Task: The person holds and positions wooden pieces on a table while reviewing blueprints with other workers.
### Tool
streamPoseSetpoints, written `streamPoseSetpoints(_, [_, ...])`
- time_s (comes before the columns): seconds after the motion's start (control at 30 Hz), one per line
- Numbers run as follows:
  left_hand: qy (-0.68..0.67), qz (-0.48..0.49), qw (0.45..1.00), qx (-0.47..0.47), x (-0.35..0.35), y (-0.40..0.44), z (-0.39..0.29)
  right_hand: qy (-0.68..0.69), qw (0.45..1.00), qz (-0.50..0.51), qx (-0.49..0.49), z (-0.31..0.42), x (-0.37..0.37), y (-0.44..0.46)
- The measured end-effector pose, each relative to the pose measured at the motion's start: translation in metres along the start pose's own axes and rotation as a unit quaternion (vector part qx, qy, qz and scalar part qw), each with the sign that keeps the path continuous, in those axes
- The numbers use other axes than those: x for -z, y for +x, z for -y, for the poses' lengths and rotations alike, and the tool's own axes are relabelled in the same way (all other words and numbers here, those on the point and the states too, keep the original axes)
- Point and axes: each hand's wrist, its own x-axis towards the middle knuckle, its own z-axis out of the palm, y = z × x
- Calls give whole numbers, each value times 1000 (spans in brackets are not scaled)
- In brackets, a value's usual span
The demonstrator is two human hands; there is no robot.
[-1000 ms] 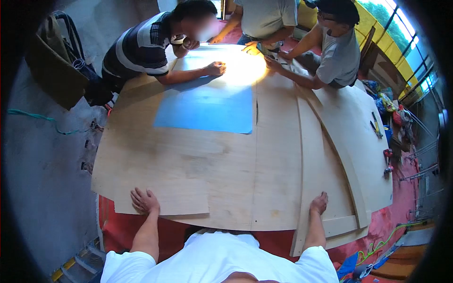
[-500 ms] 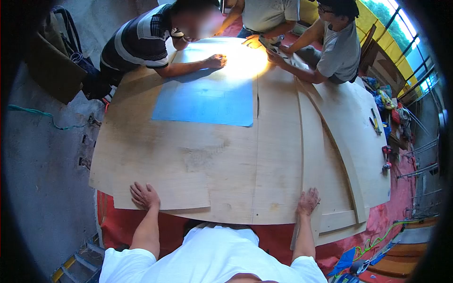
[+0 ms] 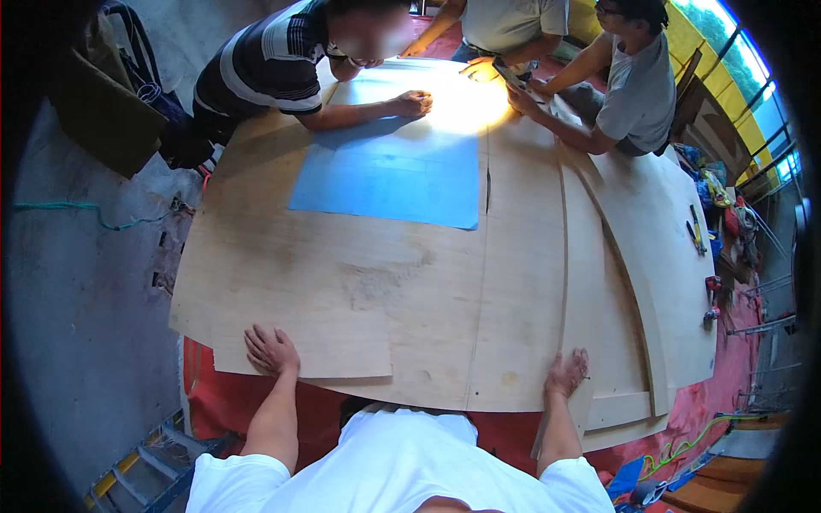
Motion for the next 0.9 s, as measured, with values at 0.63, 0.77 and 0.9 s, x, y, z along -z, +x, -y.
streamPoseSetpoints(0.63, [19,-37,999,-25,-7,0,6,-28,997,-52,45,-1,-3,-1])
streamPoseSetpoints(0.77, [25,-19,999,-12,-4,0,4,-32,998,-40,36,-5,-5,-2])
streamPoseSetpoints(0.9, [17,-18,1000,-8,-4,1,3,-36,997,-51,35,-7,-10,-2])
